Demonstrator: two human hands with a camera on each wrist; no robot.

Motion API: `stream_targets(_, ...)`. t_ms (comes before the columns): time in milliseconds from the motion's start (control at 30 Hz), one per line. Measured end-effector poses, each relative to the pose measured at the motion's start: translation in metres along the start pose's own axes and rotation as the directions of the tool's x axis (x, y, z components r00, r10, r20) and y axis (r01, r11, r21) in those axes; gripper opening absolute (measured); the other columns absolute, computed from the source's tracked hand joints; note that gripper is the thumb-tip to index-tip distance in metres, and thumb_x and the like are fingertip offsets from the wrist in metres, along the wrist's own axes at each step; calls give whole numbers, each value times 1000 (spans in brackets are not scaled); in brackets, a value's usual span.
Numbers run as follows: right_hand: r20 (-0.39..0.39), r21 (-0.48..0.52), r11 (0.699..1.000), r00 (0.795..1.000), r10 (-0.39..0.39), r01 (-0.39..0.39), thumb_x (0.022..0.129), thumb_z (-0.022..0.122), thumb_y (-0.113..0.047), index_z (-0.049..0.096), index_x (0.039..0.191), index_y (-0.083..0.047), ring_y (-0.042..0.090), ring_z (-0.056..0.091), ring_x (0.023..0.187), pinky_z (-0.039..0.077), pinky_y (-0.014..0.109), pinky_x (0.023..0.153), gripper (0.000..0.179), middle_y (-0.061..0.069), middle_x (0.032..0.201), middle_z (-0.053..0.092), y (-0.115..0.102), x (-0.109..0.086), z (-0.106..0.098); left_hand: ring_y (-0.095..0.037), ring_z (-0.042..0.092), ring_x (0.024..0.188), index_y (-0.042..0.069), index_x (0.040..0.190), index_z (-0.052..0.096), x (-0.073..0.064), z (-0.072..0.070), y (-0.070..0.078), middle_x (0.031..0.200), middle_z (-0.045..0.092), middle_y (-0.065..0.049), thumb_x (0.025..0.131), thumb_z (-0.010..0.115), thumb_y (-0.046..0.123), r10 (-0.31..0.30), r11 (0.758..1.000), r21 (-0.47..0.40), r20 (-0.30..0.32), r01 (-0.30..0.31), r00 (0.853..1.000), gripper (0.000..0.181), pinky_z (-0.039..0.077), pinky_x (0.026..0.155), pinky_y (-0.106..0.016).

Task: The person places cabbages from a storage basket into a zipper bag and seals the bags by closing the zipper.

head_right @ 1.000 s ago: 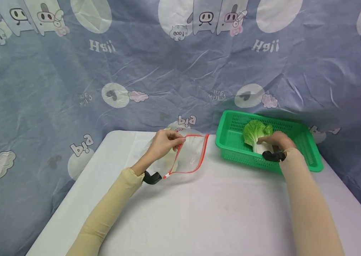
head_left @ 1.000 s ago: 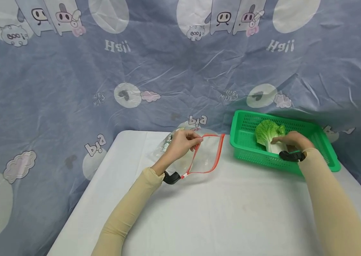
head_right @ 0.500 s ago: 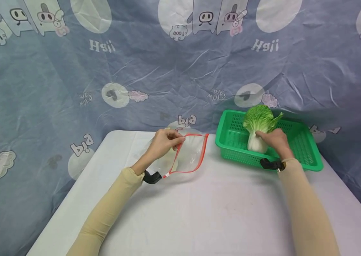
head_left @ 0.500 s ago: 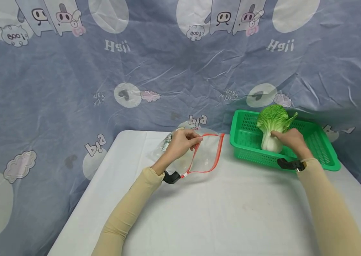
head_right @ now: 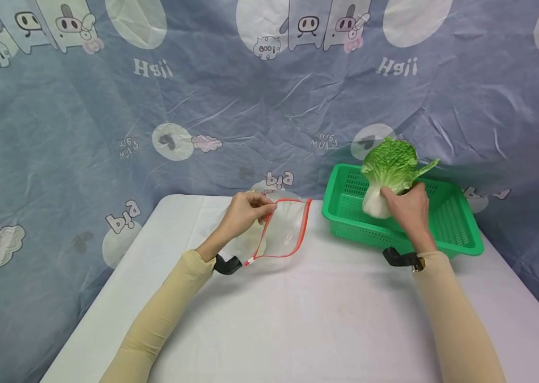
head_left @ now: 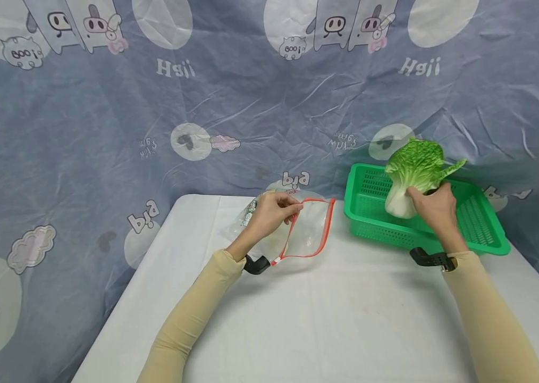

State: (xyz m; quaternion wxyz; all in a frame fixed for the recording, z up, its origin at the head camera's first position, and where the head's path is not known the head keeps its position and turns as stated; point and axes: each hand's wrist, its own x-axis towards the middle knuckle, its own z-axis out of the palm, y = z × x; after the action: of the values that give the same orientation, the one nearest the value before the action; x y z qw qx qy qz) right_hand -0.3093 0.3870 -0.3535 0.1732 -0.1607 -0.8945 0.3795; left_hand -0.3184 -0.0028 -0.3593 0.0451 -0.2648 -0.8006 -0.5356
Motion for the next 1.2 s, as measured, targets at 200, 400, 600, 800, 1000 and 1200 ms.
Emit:
stream_targets(200,-72,108,988,992,-102,110,89,57,-45,14,151,-6,43,43,122,39,57,94,85,28,140,39,-27,-32,5,-16,64,59,11,90,74,0,0,0,74,70,-4,90,70,22,-7,1000,-8,1,7,1000,12,54,56,-29)
stream_targets(400,-77,161,966,979,-190,200,89,61,-35,24,147,-4,38,49,115,41,52,89,76,25,132,47,-46,-62,22,-16,64,58,12,89,74,0,0,1,74,70,-4,89,70,22,-1,1000,-15,-6,1,1000,10,56,57,-31)
stream_targets(600,-32,264,931,967,-252,251,87,65,-24,37,139,-1,28,53,109,43,44,90,64,20,123,54,-63,-91,53,-20,65,60,8,91,73,1,2,0,74,70,-7,89,70,21,-7,999,-37,-7,7,1000,13,57,59,-36)
stream_targets(800,38,328,900,948,-317,288,84,68,-17,43,133,2,33,55,112,43,48,95,59,22,120,58,-69,-112,88,-22,65,59,10,90,71,1,3,2,73,70,-6,89,70,21,-22,999,-34,-25,21,999,11,55,55,-30)
stream_targets(1000,130,359,903,946,-298,235,84,70,-19,39,137,1,33,56,113,45,47,94,64,21,123,56,-69,-128,117,-17,64,57,10,91,69,0,3,3,73,70,-4,90,69,21,-32,999,-35,-41,30,999,11,55,55,-31)
stream_targets(1200,244,408,868,882,-403,284,87,69,-13,39,137,-1,32,58,113,49,45,92,60,19,125,57,-63,-135,138,-21,65,56,8,90,68,0,2,5,71,69,-7,91,68,19,-23,998,-63,-41,20,999,11,56,58,-41)
